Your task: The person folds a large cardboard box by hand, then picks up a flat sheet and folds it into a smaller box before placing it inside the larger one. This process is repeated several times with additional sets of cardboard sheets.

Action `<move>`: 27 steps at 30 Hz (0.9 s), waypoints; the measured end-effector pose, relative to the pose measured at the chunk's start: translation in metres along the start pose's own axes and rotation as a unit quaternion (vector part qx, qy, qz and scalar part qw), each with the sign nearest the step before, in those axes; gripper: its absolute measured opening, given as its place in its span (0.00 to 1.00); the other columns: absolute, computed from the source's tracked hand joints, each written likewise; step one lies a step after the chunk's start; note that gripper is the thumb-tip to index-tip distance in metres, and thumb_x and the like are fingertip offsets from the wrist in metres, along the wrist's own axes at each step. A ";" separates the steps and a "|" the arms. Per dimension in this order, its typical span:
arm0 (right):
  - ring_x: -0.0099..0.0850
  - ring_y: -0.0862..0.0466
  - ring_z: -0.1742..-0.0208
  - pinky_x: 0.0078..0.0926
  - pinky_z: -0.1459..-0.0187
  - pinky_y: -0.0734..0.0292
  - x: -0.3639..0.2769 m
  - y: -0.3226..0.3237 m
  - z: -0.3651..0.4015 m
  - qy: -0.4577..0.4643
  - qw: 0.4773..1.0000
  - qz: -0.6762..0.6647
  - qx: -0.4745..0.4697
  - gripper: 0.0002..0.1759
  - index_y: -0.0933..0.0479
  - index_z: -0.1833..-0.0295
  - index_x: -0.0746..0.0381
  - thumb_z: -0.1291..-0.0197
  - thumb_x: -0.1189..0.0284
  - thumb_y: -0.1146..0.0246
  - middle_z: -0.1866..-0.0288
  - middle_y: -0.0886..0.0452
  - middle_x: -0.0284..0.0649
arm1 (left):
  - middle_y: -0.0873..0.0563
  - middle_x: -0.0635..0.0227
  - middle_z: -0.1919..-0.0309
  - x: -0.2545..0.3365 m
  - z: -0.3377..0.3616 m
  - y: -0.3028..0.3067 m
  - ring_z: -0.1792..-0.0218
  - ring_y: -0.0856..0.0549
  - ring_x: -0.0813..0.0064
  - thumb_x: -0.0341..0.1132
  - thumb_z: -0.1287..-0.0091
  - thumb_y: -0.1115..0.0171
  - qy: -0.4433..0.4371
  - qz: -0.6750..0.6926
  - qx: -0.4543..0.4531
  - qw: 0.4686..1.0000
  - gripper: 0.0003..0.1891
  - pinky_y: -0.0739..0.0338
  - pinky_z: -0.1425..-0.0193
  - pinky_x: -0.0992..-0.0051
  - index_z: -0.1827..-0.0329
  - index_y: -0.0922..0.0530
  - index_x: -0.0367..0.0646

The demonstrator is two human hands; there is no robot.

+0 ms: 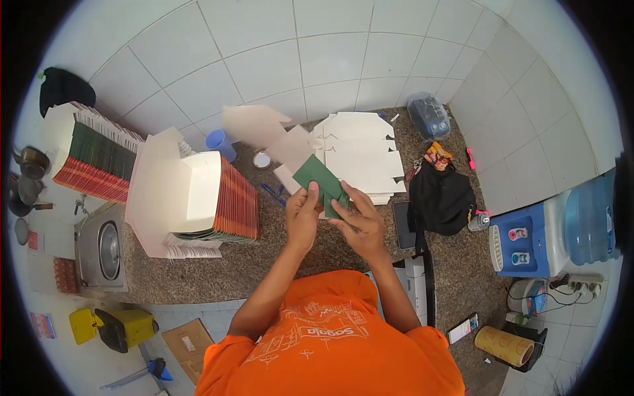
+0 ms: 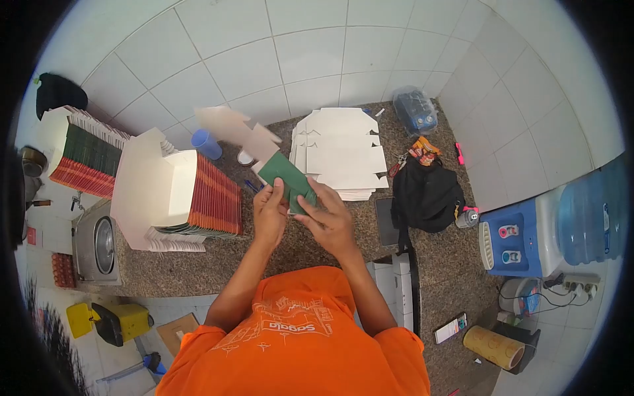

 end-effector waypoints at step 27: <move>0.18 0.30 0.67 0.21 0.65 0.33 0.049 -0.028 0.034 -0.291 0.929 -0.123 -0.194 0.12 0.13 0.53 0.59 0.41 0.73 0.21 0.67 0.28 0.26 | 0.14 0.67 0.64 -0.006 0.049 0.026 0.67 0.17 0.85 0.28 0.19 0.48 0.102 -0.408 -0.133 0.897 0.19 0.25 0.63 0.79 0.27 0.30 0.39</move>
Point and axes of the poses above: each hand's wrist, its own z-axis away from the middle knuckle, its own y-axis out of the back of the hand, x = y × z, the point moved 8 cm from there along -z, towards the middle knuckle
